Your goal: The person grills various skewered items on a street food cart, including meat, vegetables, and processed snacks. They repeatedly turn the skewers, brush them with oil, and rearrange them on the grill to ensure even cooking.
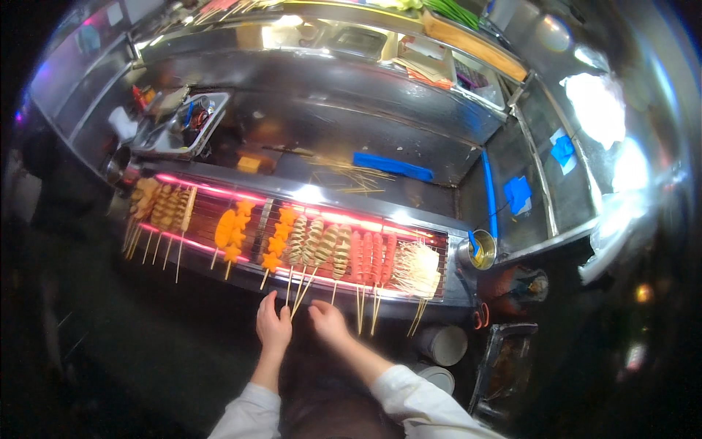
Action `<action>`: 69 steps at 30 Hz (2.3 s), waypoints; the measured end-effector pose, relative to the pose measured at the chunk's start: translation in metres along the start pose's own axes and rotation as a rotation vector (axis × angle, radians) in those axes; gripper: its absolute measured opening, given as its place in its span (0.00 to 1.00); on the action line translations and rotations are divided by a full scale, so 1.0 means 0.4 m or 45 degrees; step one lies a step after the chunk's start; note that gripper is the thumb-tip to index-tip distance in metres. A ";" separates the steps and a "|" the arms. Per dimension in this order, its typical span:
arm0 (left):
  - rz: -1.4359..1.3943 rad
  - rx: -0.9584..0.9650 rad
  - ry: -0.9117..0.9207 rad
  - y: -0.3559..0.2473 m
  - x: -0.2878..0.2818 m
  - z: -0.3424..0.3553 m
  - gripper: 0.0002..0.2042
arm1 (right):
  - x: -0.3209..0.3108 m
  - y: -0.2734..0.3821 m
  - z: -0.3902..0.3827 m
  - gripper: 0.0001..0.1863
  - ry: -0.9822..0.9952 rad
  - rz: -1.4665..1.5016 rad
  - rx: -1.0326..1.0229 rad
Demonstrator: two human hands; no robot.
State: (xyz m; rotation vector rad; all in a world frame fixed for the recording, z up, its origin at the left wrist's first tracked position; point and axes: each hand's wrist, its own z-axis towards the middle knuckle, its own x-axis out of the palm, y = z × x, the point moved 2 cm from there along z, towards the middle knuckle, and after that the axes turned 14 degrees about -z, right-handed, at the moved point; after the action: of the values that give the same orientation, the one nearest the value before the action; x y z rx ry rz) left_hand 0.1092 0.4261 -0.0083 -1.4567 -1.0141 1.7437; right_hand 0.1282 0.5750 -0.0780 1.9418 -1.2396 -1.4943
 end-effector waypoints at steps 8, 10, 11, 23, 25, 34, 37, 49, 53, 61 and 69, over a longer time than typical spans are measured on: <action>-1.282 -1.101 0.624 0.140 0.106 0.045 0.10 | 0.002 0.104 0.050 0.07 0.220 0.501 0.310; -1.305 -1.033 0.562 0.112 0.107 0.039 0.09 | 0.015 0.033 0.066 0.07 0.075 0.265 0.133; -1.312 -1.000 0.526 0.104 0.105 0.033 0.09 | 0.030 -0.004 0.072 0.07 0.008 0.149 0.045; -0.411 -0.304 0.016 0.217 0.140 -0.027 0.10 | 0.122 0.022 0.028 0.07 -0.064 -0.229 0.256; -0.929 -0.837 0.097 0.148 0.133 -0.015 0.08 | 0.164 -0.055 0.051 0.07 -0.165 0.064 0.309; -0.964 -0.868 0.093 0.152 0.152 0.024 0.07 | 0.182 -0.091 0.114 0.08 -0.251 0.019 0.266; -0.853 -0.946 0.183 0.174 0.109 0.030 0.08 | 0.145 -0.037 0.100 0.08 -0.193 0.055 0.393; -0.222 -0.158 0.429 0.279 0.011 0.059 0.09 | 0.026 0.224 -0.031 0.16 -0.235 -0.626 0.240; -0.797 -1.016 0.415 0.299 -0.037 0.052 0.13 | 0.157 -0.001 0.083 0.13 0.029 -0.179 0.363; -1.569 -1.251 0.293 0.265 -0.014 0.183 0.07 | 0.221 -0.015 0.081 0.09 -0.268 -0.263 0.442; -1.422 -1.224 0.071 0.274 -0.012 0.192 0.06 | 0.180 0.000 0.104 0.10 -0.158 -0.372 0.406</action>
State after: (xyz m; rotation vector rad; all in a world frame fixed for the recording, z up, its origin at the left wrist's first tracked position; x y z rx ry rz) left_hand 0.0346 0.3556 -0.0942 -0.9654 -2.2125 0.3761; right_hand 0.0930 0.5242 -0.1335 2.3534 -1.3628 -1.6616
